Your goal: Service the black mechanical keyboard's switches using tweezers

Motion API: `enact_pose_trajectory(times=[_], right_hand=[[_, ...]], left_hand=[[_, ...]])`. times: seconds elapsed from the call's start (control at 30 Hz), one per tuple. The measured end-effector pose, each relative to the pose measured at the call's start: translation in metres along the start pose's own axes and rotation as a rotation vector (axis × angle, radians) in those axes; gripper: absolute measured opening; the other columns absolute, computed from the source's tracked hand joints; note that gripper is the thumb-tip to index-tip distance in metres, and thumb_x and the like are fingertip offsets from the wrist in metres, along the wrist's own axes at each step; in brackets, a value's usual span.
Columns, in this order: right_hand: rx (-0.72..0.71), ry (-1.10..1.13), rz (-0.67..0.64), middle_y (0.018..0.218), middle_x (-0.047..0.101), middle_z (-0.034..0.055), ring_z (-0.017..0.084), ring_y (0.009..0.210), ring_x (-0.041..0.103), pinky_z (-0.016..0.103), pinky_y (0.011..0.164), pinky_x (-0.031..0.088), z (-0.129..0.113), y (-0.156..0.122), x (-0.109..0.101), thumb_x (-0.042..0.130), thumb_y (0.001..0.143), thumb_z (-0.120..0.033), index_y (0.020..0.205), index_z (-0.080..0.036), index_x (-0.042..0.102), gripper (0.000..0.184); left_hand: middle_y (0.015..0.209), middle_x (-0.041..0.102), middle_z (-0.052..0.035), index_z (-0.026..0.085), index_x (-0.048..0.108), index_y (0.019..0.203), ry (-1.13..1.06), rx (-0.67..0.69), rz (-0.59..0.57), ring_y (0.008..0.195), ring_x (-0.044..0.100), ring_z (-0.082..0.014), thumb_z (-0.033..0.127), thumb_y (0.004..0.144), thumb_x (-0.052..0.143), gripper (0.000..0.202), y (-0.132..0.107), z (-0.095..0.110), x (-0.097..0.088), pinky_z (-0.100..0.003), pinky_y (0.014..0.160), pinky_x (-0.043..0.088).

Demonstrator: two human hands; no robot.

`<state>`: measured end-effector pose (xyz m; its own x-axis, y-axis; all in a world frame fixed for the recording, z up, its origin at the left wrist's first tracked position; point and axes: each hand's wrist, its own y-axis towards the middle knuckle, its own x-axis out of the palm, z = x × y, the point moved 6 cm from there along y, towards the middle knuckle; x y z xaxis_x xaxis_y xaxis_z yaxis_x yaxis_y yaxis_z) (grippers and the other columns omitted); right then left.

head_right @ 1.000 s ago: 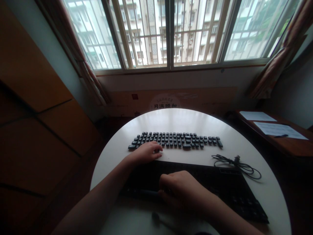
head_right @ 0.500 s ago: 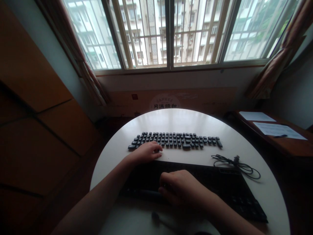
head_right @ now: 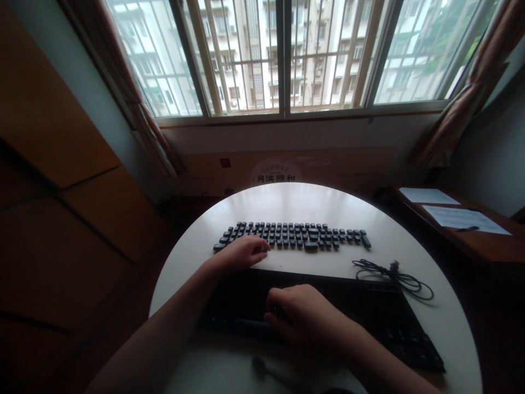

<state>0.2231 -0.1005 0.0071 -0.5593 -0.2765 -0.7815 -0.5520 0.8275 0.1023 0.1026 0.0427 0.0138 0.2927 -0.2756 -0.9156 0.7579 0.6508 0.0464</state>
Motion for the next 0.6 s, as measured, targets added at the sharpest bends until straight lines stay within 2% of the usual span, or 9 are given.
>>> enact_pose_trajectory(times=[0.2, 0.3, 0.5, 0.6], right_hand=[[0.005, 0.016, -0.001, 0.076, 0.067, -0.0021, 0.013, 0.066, 0.059, 0.021, 0.061, 0.037, -0.001, 0.0, -0.001, 0.06, 0.091, -0.024, 0.089, -0.022, 0.06, 0.004], [0.001, 0.021, 0.004, 0.076, 0.067, -0.0021, 0.013, 0.066, 0.058, 0.021, 0.062, 0.037, -0.002, 0.0, -0.001, 0.06, 0.091, -0.024, 0.089, -0.022, 0.06, 0.003], [0.024, 0.034, 0.015, 0.072, 0.064, -0.0024, 0.012, 0.062, 0.054, 0.02, 0.058, 0.036, -0.002, -0.001, -0.003, 0.061, 0.09, -0.024, 0.087, -0.021, 0.061, 0.004], [0.023, 0.072, 0.047, 0.071, 0.062, -0.0028, 0.011, 0.062, 0.053, 0.02, 0.058, 0.036, -0.003, -0.002, -0.007, 0.06, 0.091, -0.023, 0.086, -0.021, 0.06, 0.005]], left_hand=[[0.088, 0.072, -0.0033, 0.019, 0.076, 0.096, 0.006, -0.041, 0.225, 0.077, 0.065, -0.0163, 0.013, 0.085, 0.061, 0.02, -0.003, -0.012, -0.025, -0.026, 0.073, 0.047], [0.088, 0.073, -0.0037, 0.019, 0.076, 0.094, 0.025, -0.071, 0.343, 0.076, 0.064, -0.0164, 0.015, 0.087, 0.06, 0.018, -0.008, -0.016, -0.039, -0.026, 0.072, 0.048], [0.081, 0.071, -0.0028, 0.018, 0.076, 0.089, 0.065, -0.136, 0.481, 0.07, 0.062, -0.0154, 0.019, 0.086, 0.062, 0.014, -0.018, -0.02, -0.058, -0.026, 0.069, 0.047], [0.074, 0.068, -0.0014, 0.017, 0.074, 0.086, 0.026, -0.088, 0.598, 0.065, 0.059, -0.0137, 0.018, 0.086, 0.06, 0.014, -0.024, -0.012, -0.071, -0.025, 0.065, 0.046]])
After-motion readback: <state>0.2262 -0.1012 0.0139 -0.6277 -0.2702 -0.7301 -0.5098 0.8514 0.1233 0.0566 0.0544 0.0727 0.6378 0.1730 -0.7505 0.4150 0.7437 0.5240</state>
